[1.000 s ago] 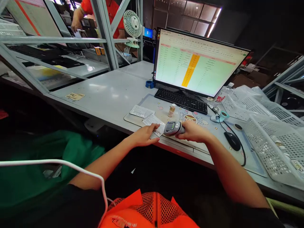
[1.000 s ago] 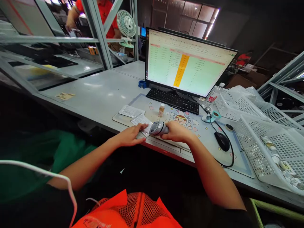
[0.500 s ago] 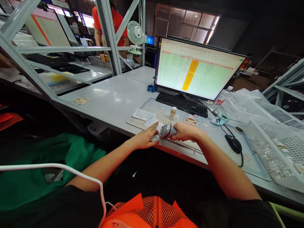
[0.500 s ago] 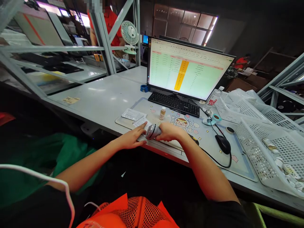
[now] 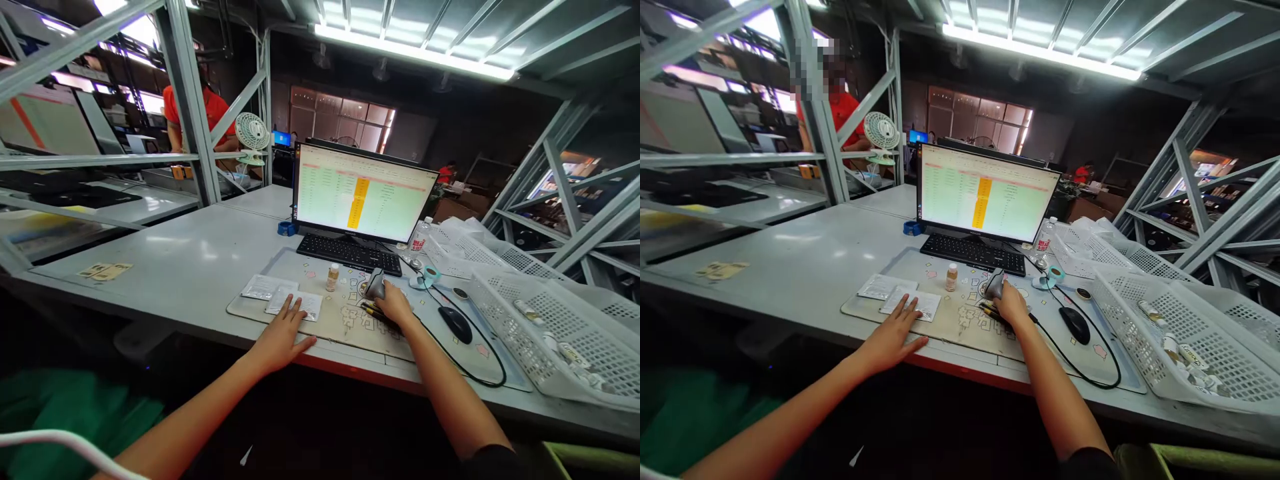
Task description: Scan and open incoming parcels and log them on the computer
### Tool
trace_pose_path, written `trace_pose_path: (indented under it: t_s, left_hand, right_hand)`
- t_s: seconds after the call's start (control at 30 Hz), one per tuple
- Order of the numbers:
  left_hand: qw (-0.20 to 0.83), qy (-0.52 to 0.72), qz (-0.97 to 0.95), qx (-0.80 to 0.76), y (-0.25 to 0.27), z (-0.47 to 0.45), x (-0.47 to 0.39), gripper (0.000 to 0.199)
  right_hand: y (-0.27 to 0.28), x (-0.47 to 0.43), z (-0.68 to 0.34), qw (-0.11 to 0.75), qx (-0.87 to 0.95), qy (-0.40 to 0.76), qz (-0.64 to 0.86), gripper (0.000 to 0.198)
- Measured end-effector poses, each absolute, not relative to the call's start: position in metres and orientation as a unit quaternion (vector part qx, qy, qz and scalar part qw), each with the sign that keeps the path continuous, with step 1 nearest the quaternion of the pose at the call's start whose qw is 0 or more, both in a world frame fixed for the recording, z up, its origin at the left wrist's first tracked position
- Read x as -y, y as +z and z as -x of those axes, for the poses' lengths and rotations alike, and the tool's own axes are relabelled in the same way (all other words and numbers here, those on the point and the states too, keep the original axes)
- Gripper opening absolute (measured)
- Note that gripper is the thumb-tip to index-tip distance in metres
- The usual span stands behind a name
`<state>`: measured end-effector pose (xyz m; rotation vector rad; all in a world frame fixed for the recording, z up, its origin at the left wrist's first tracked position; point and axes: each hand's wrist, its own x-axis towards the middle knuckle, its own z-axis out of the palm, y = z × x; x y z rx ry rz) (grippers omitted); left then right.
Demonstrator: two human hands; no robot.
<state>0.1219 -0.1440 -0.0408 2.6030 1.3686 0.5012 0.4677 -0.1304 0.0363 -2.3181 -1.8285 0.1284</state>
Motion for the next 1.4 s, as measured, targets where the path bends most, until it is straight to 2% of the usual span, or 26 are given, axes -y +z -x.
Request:
trace_pose_path:
  t_s: [0.07,0.2,0.37,0.47,0.57,0.73,0.87,1.1,1.4]
  left_hand:
    - [0.059,0.162,-0.868,-0.465,-0.038,-0.125,0.139,0.077]
    - [0.049,0.147,-0.86,-0.487,-0.031,-0.122,0.125,0.073]
    - [0.059,0.202,-0.849,-0.484,-0.022,-0.121,0.097,0.054]
    - [0.066,0.323,-0.859,-0.392,-0.008,-0.142,0.091,0.037]
    - [0.083,0.418,-0.866,-0.263,0.011,-0.182,0.1,0.027]
    - [0.142,0.399,-0.892,-0.158,0.026,-0.264,0.103,0.025]
    - [0.171,0.365,-0.889,-0.217,0.023,-0.33,0.064,0.026]
    - [0.23,0.465,-0.735,-0.436,0.009,-0.386,-0.014,0.035]
    - [0.294,0.408,-0.75,-0.43,-0.027,-0.369,-0.028,0.018]
  right_hand:
    - [0.032,0.128,-0.475,0.102,0.61,0.037,0.785,0.068]
    - [0.037,0.138,-0.522,0.129,0.598,0.02,0.791,0.062]
    - [0.01,0.176,-0.632,0.164,0.575,-0.102,0.795,0.056]
    - [-0.024,0.197,-0.676,0.168,0.562,-0.135,0.798,0.06]
    - [-0.047,0.206,-0.692,0.198,0.564,-0.132,0.791,0.063]
    - [-0.051,0.208,-0.694,0.222,0.534,-0.137,0.804,0.052]
    - [-0.049,0.21,-0.692,0.218,0.522,-0.151,0.811,0.044]
    - [-0.054,0.208,-0.691,0.224,0.516,-0.161,0.811,0.041]
    - [-0.056,0.209,-0.692,0.245,0.518,-0.149,0.806,0.042]
